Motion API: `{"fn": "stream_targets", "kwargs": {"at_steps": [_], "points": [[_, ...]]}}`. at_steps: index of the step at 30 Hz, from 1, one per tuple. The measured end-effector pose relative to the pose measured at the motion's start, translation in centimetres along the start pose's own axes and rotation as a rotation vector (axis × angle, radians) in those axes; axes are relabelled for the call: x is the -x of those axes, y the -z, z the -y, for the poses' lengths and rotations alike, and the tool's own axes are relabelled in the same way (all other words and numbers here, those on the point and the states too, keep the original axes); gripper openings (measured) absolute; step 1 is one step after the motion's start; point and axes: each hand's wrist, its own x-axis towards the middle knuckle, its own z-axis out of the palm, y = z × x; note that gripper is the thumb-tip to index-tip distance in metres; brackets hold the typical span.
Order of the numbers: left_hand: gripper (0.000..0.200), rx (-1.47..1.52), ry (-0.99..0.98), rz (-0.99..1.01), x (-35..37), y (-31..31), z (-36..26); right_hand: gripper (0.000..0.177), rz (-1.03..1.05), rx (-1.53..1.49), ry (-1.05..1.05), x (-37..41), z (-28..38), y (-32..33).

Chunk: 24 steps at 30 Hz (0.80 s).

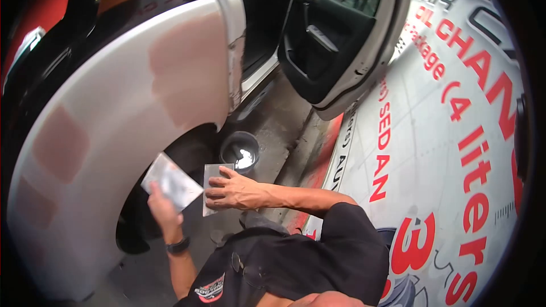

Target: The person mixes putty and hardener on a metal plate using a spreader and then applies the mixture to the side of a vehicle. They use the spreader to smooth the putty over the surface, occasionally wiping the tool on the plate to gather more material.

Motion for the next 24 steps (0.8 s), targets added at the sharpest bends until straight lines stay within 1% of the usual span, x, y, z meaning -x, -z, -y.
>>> {"fn": "stream_targets", "kwargs": {"at_steps": [1, 2, 4, 5, 6, 7, 8, 9, 10, 12, 13, 16, 17, 18, 20, 21, 24], "points": [[0.047, 0.338, 0.199, 0.037, -1.0, 0.7, -1.4, 0.040, -0.056, -0.091, -0.044, 0.5, -0.6, -0.2], [0.050, 0.434, 0.246, 0.048, -1.5, 1.2, -2.7, 0.042, -0.114, -0.186, -0.082, 0.9, -1.0, -0.5], [0.053, 0.480, 0.266, 0.007, -1.3, 0.6, -3.3, 0.053, -0.252, -0.405, -0.150, 0.4, -0.7, 3.3], [0.053, 0.527, 0.247, 0.054, -1.2, 0.6, -2.0, 0.071, -0.316, -0.497, -0.187, 0.0, -0.2, 5.0], [0.053, 0.570, 0.229, 0.104, -1.4, 0.5, -0.1, 0.065, -0.414, -0.550, -0.159, -0.6, -0.2, 5.6], [0.052, 0.675, 0.309, 0.245, -1.1, -0.2, 0.4, 0.061, -0.510, -0.633, -0.126, -1.5, 0.1, 5.8], [0.052, 0.822, 0.435, 0.261, -0.6, -1.0, 0.8, 0.057, -0.605, -0.716, -0.090, -2.3, 0.5, 5.6], [0.052, 0.907, 0.437, 0.361, -0.2, -1.3, 1.2, 0.076, -0.636, -0.737, -0.050, -2.9, 1.0, 5.4], [0.053, 0.990, 0.438, 0.462, -0.2, -1.3, 1.7, 0.071, -0.659, -0.734, -0.003, -3.5, 1.4, 4.8], [0.054, 0.884, 0.384, 0.610, -0.5, -0.5, 2.6, 0.071, -0.522, -0.584, 0.015, -3.5, 1.4, 3.3], [0.055, 0.830, 0.356, 0.677, -0.5, -0.6, 2.3, 0.071, -0.433, -0.397, 0.003, -3.1, 1.2, 2.5], [0.054, 0.620, 0.347, 0.310, 1.1, -1.9, 0.8, 0.066, -0.232, -0.372, -0.235, -2.3, -0.7, 1.7], [0.053, 0.609, 0.278, 0.318, 0.7, -1.5, 1.7, 0.062, -0.318, -0.205, -0.217, -2.1, -2.2, -0.3], [0.052, 0.610, 0.264, 0.303, 0.9, -1.0, 1.5, 0.059, -0.288, -0.067, -0.212, -1.7, -3.2, -0.4], [0.050, 0.611, 0.230, 0.276, 0.9, -0.4, 0.3, 0.055, -0.055, 0.254, -0.204, -0.9, -3.3, 1.6], [0.051, 0.557, 0.187, 0.248, 0.7, -0.3, -0.5, 0.051, -0.087, 0.204, -0.233, -0.8, -3.2, 1.8], [0.057, 0.405, 0.068, 0.152, 1.4, -0.8, -1.8, 0.050, -0.515, 0.042, -0.303, -2.5, -2.8, 3.1]]}}
